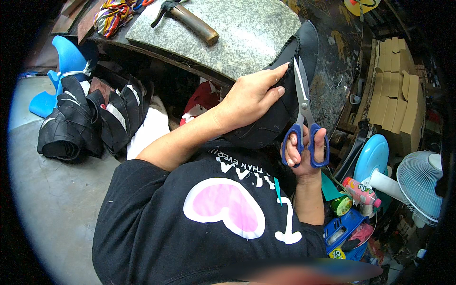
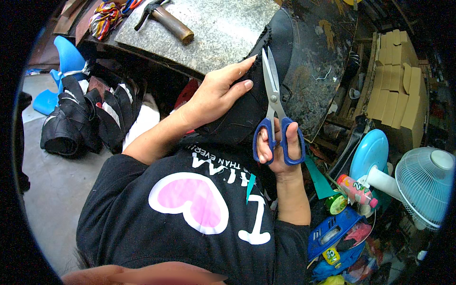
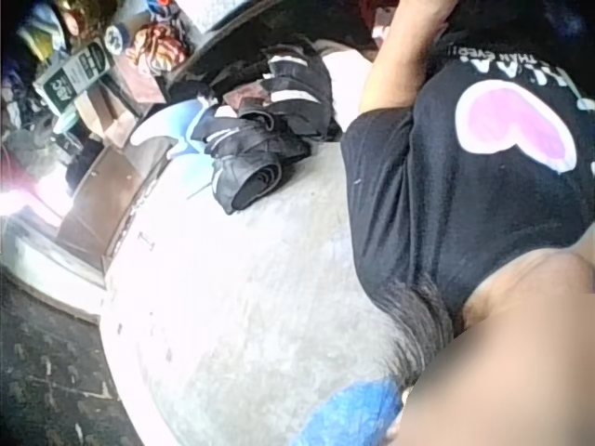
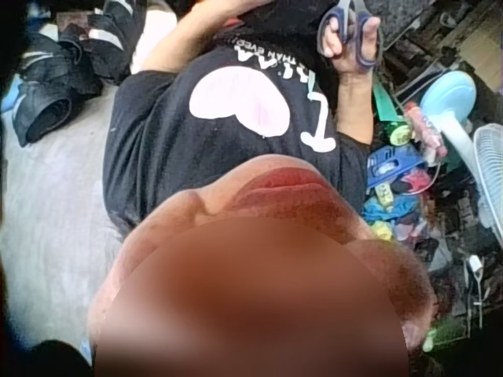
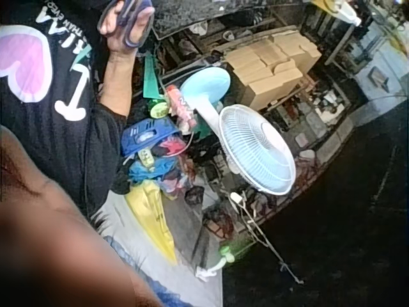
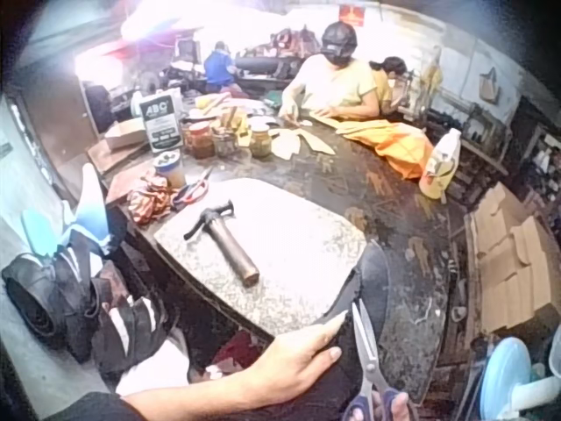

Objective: The person holds a black shoe in the left hand and uses scissors in the right hand to trim excess material along the shoe's edge. The person repeatedly repositions the shoe and snips small sections of the material.

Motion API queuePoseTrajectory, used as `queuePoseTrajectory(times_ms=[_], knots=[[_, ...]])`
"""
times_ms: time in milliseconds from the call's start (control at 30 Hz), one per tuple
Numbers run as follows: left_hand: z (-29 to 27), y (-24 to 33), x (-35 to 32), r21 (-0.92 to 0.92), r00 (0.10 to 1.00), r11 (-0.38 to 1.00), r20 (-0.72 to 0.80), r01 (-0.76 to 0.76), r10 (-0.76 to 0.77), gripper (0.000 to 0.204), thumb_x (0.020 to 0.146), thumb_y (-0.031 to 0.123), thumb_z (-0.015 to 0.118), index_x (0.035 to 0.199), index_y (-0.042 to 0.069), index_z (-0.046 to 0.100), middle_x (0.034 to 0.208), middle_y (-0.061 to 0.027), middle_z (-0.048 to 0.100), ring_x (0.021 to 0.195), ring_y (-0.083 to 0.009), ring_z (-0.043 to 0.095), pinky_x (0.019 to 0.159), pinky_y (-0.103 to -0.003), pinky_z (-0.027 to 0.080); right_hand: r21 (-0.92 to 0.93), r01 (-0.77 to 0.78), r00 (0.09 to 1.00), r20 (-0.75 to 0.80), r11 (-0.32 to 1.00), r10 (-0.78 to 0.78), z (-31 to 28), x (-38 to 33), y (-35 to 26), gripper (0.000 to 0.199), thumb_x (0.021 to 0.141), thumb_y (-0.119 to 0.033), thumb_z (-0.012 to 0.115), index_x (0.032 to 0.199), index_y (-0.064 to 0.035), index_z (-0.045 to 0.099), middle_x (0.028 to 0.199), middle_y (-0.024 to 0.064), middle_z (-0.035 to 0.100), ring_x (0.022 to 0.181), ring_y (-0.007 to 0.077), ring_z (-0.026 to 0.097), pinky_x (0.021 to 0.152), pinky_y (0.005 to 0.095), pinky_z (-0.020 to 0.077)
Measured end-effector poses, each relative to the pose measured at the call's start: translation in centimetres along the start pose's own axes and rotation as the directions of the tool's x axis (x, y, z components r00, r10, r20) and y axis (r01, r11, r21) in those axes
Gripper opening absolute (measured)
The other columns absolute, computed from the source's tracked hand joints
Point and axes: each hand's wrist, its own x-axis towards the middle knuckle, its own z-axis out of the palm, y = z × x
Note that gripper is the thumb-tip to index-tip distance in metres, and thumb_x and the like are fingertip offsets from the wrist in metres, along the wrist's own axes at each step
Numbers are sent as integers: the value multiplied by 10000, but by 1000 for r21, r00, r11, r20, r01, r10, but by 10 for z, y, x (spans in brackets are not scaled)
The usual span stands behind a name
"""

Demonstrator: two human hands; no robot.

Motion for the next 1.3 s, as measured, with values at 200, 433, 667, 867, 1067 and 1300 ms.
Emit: queuePoseTrajectory(times_ms=[200,433,667,867,1067,1300], knots=[[0,-2,0,35,997,997,-32,-68,70,465,869,109,582,1302,-25,479,1089,-244,607,1021,-366,607,876,-377,484,19,34,999,17,999,-35,7,4,7,685,872,-715,381,843,-42,503,472,11,440,379,110,435,400,195,387],[1,11,-6,284,974,957,228,-61,-6,467,829,115,609,1274,5,518,986,-171,628,897,-350,626,778,-403,504,-167,97,990,-85,981,-113,-2,12,-7,659,844,-690,488,853,-32,524,516,15,475,429,100,474,428,201,398],[-11,2,5,-129,990,982,9,139,-139,431,890,158,598,1261,-37,498,1038,-249,638,966,-329,646,840,-361,491,-600,191,947,-95,777,-306,-4,-2,-9,674,787,-692,586,890,-28,541,636,38,555,548,104,543,534,212,410],[-5,15,11,-3,989,990,44,139,-139,323,891,212,630,1097,-23,548,779,-92,581,729,-155,564,675,-318,474,-790,234,792,-183,567,-582,-14,33,-46,366,794,-253,749,1027,-49,555,850,9,595,763,94,555,710,221,432],[-7,14,37,118,974,972,70,205,-214,366,900,346,604,881,-16,557,699,-97,548,678,-174,543,632,-319,448,-635,327,810,-193,700,-554,-2,58,-40,409,696,-97,786,1027,-44,551,885,-14,537,788,88,520,740,216,414],[-7,-5,39,-607,792,509,469,610,-390,228,929,322,587,781,151,556,518,59,431,395,-39,357,369,-210,254,-511,400,815,-181,761,-550,-11,66,-45,362,667,-72,753,975,-42,566,889,3,543,820,110,532,768,235,415]])
